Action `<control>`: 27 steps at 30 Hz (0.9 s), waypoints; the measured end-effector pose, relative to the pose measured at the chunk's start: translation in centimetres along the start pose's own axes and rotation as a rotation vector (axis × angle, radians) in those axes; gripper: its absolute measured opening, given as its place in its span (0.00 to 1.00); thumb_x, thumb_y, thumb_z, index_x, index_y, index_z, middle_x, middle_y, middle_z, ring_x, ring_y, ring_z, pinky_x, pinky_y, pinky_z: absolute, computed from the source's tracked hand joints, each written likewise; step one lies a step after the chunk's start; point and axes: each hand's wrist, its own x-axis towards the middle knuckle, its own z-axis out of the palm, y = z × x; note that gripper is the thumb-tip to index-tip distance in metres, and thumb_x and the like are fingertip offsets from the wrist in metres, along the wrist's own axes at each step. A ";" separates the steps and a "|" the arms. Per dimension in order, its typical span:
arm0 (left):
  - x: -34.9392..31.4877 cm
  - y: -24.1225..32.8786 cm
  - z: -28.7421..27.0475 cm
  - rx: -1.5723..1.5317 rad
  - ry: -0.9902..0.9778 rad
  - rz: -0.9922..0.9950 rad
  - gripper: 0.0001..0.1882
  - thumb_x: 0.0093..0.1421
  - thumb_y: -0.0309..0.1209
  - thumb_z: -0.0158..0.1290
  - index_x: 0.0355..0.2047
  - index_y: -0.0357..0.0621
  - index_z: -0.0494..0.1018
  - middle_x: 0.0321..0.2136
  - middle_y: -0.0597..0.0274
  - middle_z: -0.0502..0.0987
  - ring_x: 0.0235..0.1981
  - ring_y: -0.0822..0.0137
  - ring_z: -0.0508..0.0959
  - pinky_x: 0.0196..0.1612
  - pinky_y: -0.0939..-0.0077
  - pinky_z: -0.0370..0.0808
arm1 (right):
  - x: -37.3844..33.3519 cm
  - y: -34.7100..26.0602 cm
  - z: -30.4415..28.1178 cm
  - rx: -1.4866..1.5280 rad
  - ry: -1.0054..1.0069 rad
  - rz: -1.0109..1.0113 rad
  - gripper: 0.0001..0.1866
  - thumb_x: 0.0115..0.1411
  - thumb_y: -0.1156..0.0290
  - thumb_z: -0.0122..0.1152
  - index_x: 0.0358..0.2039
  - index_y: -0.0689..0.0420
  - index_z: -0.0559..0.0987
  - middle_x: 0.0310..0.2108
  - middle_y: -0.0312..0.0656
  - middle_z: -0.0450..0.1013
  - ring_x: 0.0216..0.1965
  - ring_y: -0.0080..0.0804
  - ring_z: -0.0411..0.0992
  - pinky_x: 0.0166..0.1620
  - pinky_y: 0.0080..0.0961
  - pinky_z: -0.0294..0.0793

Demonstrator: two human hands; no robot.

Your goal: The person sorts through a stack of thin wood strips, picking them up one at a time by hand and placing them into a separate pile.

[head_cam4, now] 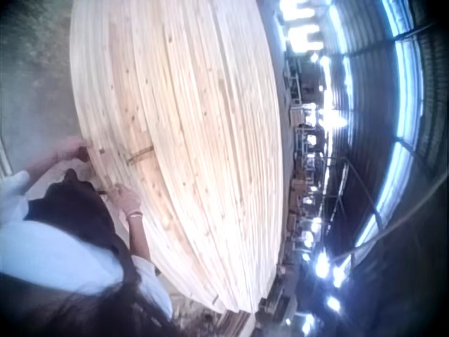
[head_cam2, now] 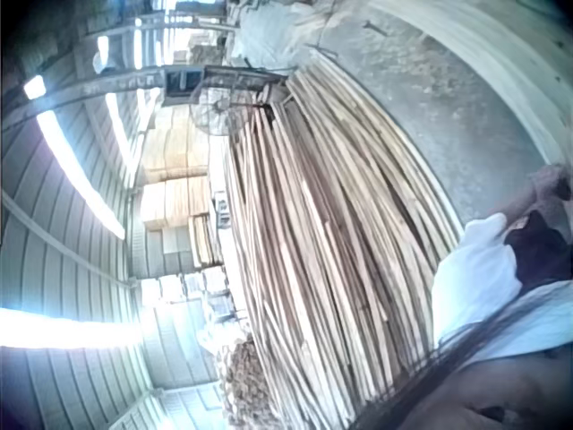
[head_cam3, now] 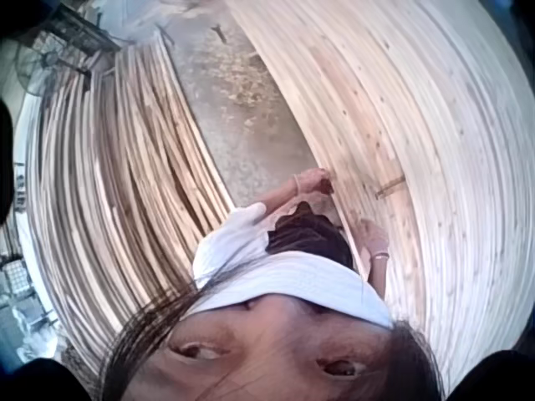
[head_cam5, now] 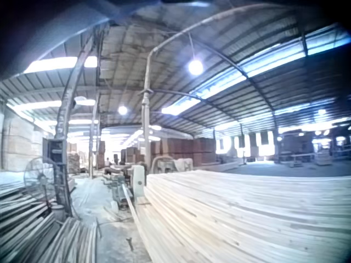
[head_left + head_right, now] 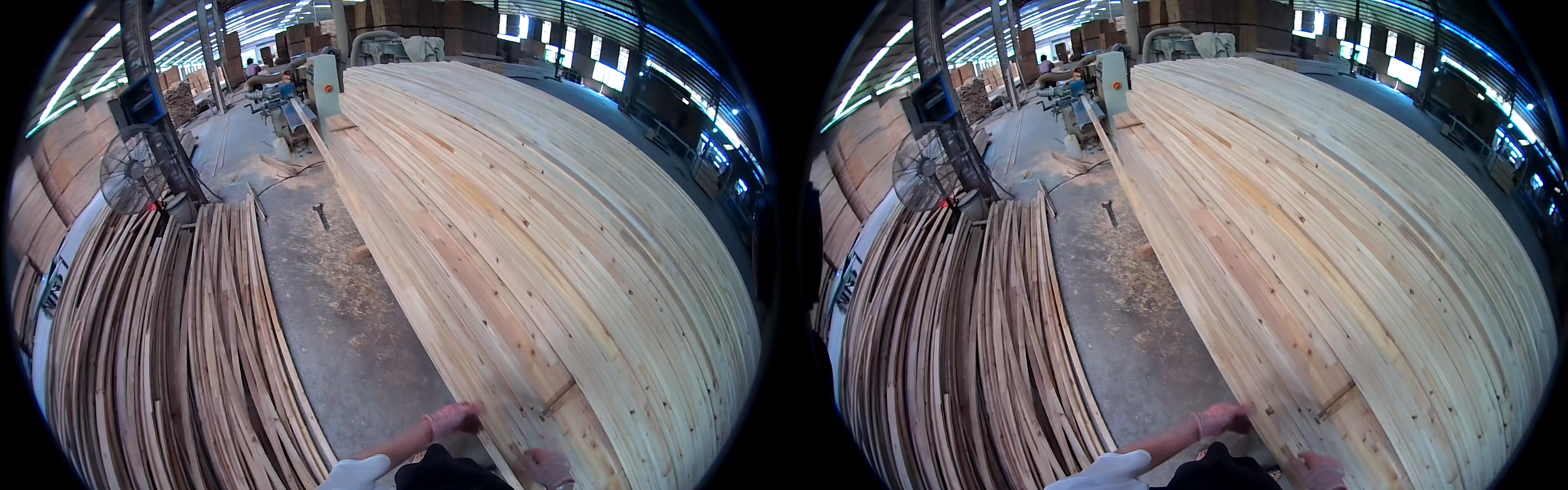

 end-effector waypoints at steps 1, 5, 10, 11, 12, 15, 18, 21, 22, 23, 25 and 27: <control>0.0 1.2 -0.5 -0.055 0.037 0.046 0.24 0.61 0.46 0.52 0.47 0.38 0.72 0.42 0.57 0.78 0.42 0.62 0.78 0.50 0.63 0.73 | -1.9 0.4 -0.3 0.110 -0.051 0.063 0.25 0.57 0.44 0.53 0.39 0.52 0.80 0.33 0.52 0.77 0.37 0.52 0.75 0.42 0.42 0.73; -1.3 2.6 -1.4 -0.411 -0.179 0.254 0.30 0.62 0.50 0.49 0.53 0.35 0.67 0.53 0.53 0.72 0.55 0.58 0.71 0.60 0.61 0.65 | -2.9 0.5 -0.1 0.261 -0.261 0.252 0.29 0.55 0.36 0.48 0.40 0.48 0.79 0.33 0.46 0.77 0.40 0.46 0.75 0.43 0.38 0.72; -2.4 -3.2 3.2 0.006 -0.396 -0.202 0.26 0.63 0.45 0.48 0.56 0.41 0.65 0.53 0.55 0.71 0.54 0.60 0.71 0.59 0.65 0.66 | 2.0 -3.0 -0.9 0.337 0.065 -0.175 0.27 0.60 0.43 0.48 0.48 0.52 0.72 0.34 0.49 0.76 0.37 0.47 0.75 0.41 0.38 0.73; -2.9 -3.5 5.9 0.175 -0.385 -0.169 0.26 0.64 0.45 0.47 0.56 0.42 0.66 0.53 0.56 0.71 0.53 0.61 0.71 0.57 0.66 0.68 | 2.5 -2.8 -1.0 0.207 0.115 -0.227 0.29 0.60 0.42 0.47 0.51 0.52 0.70 0.35 0.48 0.75 0.36 0.48 0.75 0.41 0.40 0.73; -2.4 -4.0 7.6 0.160 -0.316 -0.163 0.25 0.62 0.46 0.49 0.52 0.42 0.68 0.48 0.58 0.73 0.48 0.62 0.74 0.54 0.69 0.70 | 2.3 -2.2 -0.8 0.221 0.249 -0.286 0.29 0.60 0.42 0.47 0.52 0.53 0.70 0.34 0.49 0.75 0.35 0.48 0.74 0.41 0.41 0.72; 1.7 -4.9 4.9 -0.010 -0.239 -0.184 0.27 0.60 0.48 0.53 0.50 0.38 0.68 0.47 0.53 0.75 0.47 0.57 0.76 0.53 0.59 0.74 | -0.4 1.3 -2.8 0.116 0.389 -0.228 0.30 0.60 0.44 0.49 0.54 0.53 0.70 0.38 0.49 0.74 0.39 0.47 0.73 0.44 0.41 0.71; 1.6 -1.2 2.8 0.052 0.056 0.060 0.31 0.60 0.51 0.53 0.50 0.36 0.67 0.44 0.48 0.76 0.45 0.52 0.78 0.54 0.50 0.73 | -4.3 6.6 -3.0 -0.028 0.419 0.022 0.31 0.59 0.46 0.50 0.56 0.54 0.68 0.47 0.50 0.71 0.46 0.46 0.71 0.51 0.42 0.67; 2.8 3.4 -1.9 0.040 0.247 0.141 0.29 0.54 0.55 0.58 0.42 0.42 0.70 0.34 0.59 0.77 0.31 0.64 0.79 0.34 0.65 0.80 | -9.3 12.1 -3.3 -0.123 0.495 0.311 0.33 0.58 0.47 0.51 0.58 0.55 0.65 0.56 0.49 0.65 0.53 0.44 0.66 0.59 0.43 0.60; 3.0 5.0 -3.5 0.035 0.273 0.191 0.27 0.54 0.55 0.58 0.42 0.45 0.71 0.35 0.59 0.78 0.32 0.63 0.79 0.33 0.66 0.80 | -11.2 14.3 -4.0 -0.182 0.562 0.394 0.35 0.56 0.46 0.53 0.58 0.55 0.64 0.57 0.48 0.64 0.55 0.44 0.65 0.59 0.42 0.60; 3.1 6.9 -2.4 -0.007 0.361 0.248 0.26 0.55 0.54 0.57 0.44 0.47 0.71 0.37 0.58 0.78 0.33 0.61 0.79 0.32 0.67 0.80 | -12.8 16.4 -4.9 -0.248 0.625 0.479 0.38 0.54 0.45 0.56 0.59 0.55 0.64 0.58 0.47 0.63 0.56 0.43 0.64 0.59 0.42 0.59; 4.5 10.5 -5.3 0.031 0.334 0.315 0.26 0.56 0.56 0.55 0.44 0.49 0.73 0.38 0.61 0.79 0.38 0.62 0.78 0.40 0.65 0.77 | -15.8 20.5 -5.8 -0.302 0.641 0.747 0.39 0.53 0.44 0.58 0.59 0.55 0.63 0.58 0.46 0.63 0.58 0.41 0.61 0.61 0.41 0.56; 6.2 13.6 -7.1 -0.160 0.395 0.367 0.22 0.60 0.53 0.51 0.40 0.47 0.74 0.36 0.62 0.79 0.35 0.61 0.79 0.34 0.64 0.78 | -19.0 23.7 -7.0 -0.333 0.629 0.912 0.38 0.52 0.44 0.59 0.58 0.54 0.64 0.56 0.46 0.64 0.58 0.41 0.61 0.62 0.41 0.55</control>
